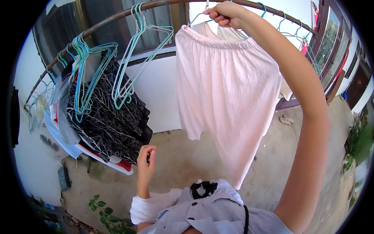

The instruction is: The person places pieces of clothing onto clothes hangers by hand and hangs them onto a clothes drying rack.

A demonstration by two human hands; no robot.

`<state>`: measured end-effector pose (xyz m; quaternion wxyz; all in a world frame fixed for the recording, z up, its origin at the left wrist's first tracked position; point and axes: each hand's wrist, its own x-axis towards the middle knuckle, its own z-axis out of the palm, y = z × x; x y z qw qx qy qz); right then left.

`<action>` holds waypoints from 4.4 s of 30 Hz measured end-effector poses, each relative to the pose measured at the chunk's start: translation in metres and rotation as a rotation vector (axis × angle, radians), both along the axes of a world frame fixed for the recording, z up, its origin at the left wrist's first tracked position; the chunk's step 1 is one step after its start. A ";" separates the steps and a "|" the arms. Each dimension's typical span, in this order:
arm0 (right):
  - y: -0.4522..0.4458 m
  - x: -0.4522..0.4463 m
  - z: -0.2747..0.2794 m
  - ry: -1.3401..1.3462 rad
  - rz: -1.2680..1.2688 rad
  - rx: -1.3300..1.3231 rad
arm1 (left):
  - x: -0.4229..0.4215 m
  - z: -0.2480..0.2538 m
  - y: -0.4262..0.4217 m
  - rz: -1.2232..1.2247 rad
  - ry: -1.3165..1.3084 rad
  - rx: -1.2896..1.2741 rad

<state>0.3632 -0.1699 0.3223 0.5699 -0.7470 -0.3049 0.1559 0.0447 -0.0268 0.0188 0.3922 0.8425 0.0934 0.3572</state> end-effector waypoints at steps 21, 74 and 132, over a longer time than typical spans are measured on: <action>0.074 -0.096 -0.108 -1.291 -0.149 0.342 | 0.011 -0.020 0.033 0.096 0.032 -0.011; -0.043 -0.166 -0.267 0.051 -0.063 0.419 | 0.004 0.151 0.039 0.346 -0.373 0.494; 0.047 -0.293 -0.306 -0.491 0.853 0.386 | 0.040 0.082 0.107 0.979 -0.454 0.560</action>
